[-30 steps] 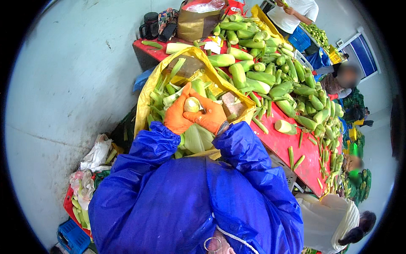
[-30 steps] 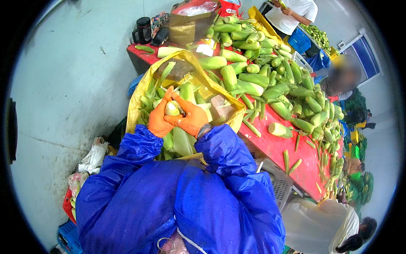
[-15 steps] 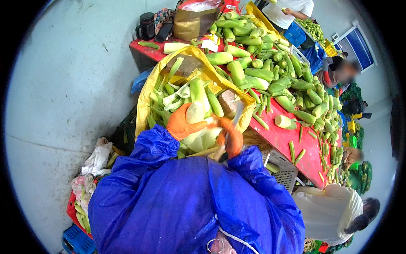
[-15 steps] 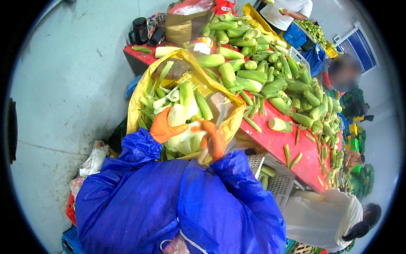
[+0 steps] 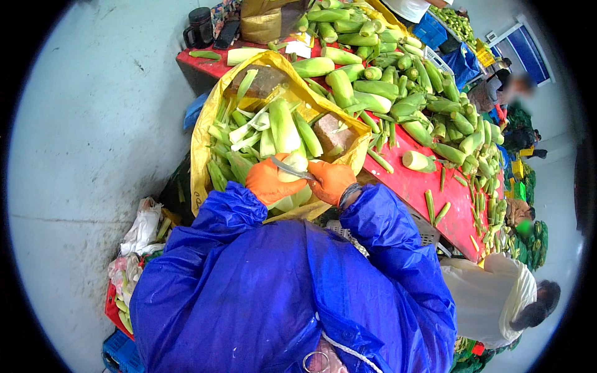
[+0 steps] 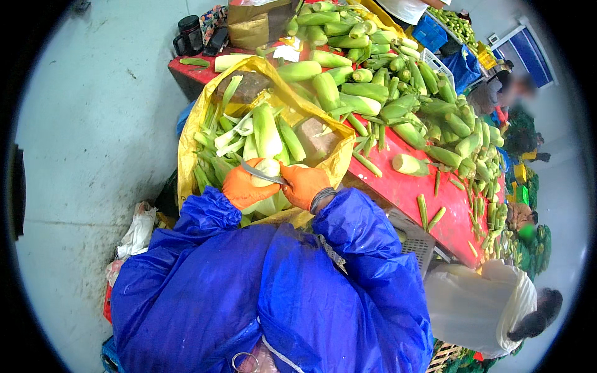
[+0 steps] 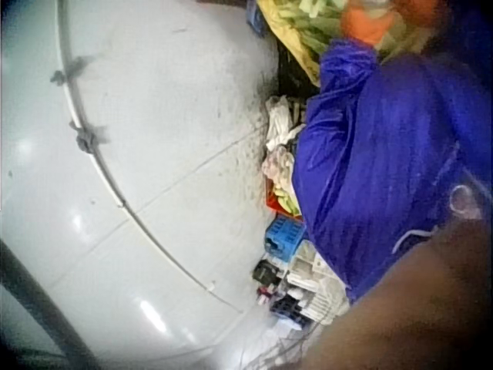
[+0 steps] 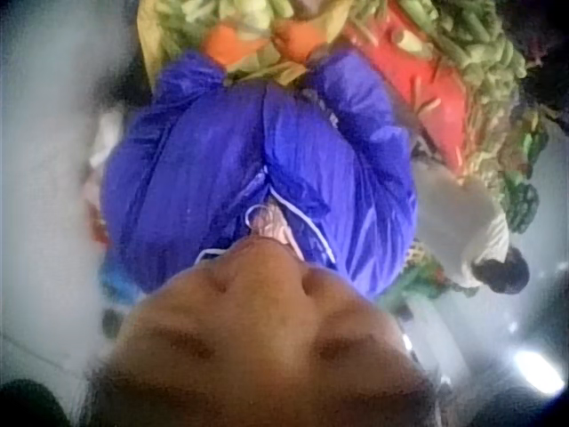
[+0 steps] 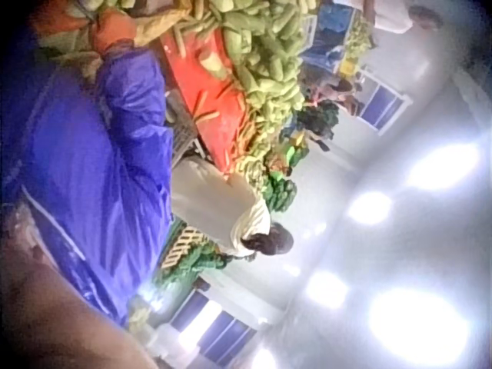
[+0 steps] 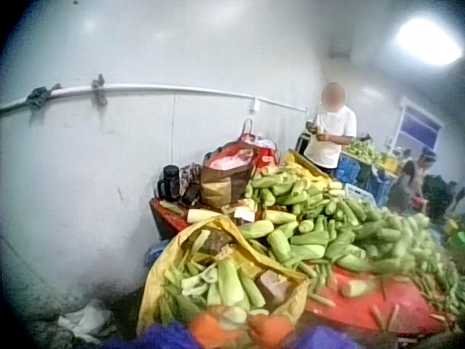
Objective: The person uses a knife to peel the outer layers of green vegetables, likely corn or similar produce, and places the peeled items into a white basket. The person works at a red table with a large pile of vegetables and wears orange gloves.
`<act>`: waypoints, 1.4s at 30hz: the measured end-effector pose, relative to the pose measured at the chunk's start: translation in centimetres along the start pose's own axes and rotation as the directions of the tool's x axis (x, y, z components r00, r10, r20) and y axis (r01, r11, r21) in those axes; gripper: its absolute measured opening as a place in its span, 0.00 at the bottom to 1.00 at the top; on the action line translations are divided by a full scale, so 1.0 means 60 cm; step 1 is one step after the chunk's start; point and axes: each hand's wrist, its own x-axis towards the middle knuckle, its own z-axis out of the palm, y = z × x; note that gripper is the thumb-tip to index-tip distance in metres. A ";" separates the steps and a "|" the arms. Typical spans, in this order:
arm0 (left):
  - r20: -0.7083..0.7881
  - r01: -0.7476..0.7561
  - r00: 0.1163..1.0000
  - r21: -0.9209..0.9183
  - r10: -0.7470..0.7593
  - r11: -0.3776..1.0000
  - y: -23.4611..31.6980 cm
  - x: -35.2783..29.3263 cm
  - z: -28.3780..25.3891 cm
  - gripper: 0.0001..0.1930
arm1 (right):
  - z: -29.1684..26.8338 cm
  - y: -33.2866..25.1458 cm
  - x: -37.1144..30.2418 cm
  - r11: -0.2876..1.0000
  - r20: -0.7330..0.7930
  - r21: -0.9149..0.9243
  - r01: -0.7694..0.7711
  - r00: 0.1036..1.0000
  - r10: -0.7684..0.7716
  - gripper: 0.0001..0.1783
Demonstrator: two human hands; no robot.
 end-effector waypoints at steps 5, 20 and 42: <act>-0.025 -0.067 0.997 0.068 0.069 0.995 -0.004 -0.007 0.004 0.26 | 0.001 0.007 0.007 1.000 0.067 0.011 -0.001 0.998 0.001 0.26; 0.598 0.352 0.801 -0.435 -0.026 0.829 -0.042 0.014 -0.012 0.24 | 0.040 0.040 -0.009 0.980 -0.058 0.095 0.172 0.984 -0.167 0.31; 0.473 0.255 0.881 -0.475 0.000 0.842 -0.052 -0.026 -0.011 0.25 | 0.047 0.000 -0.019 0.997 0.114 0.074 -0.010 0.993 0.001 0.27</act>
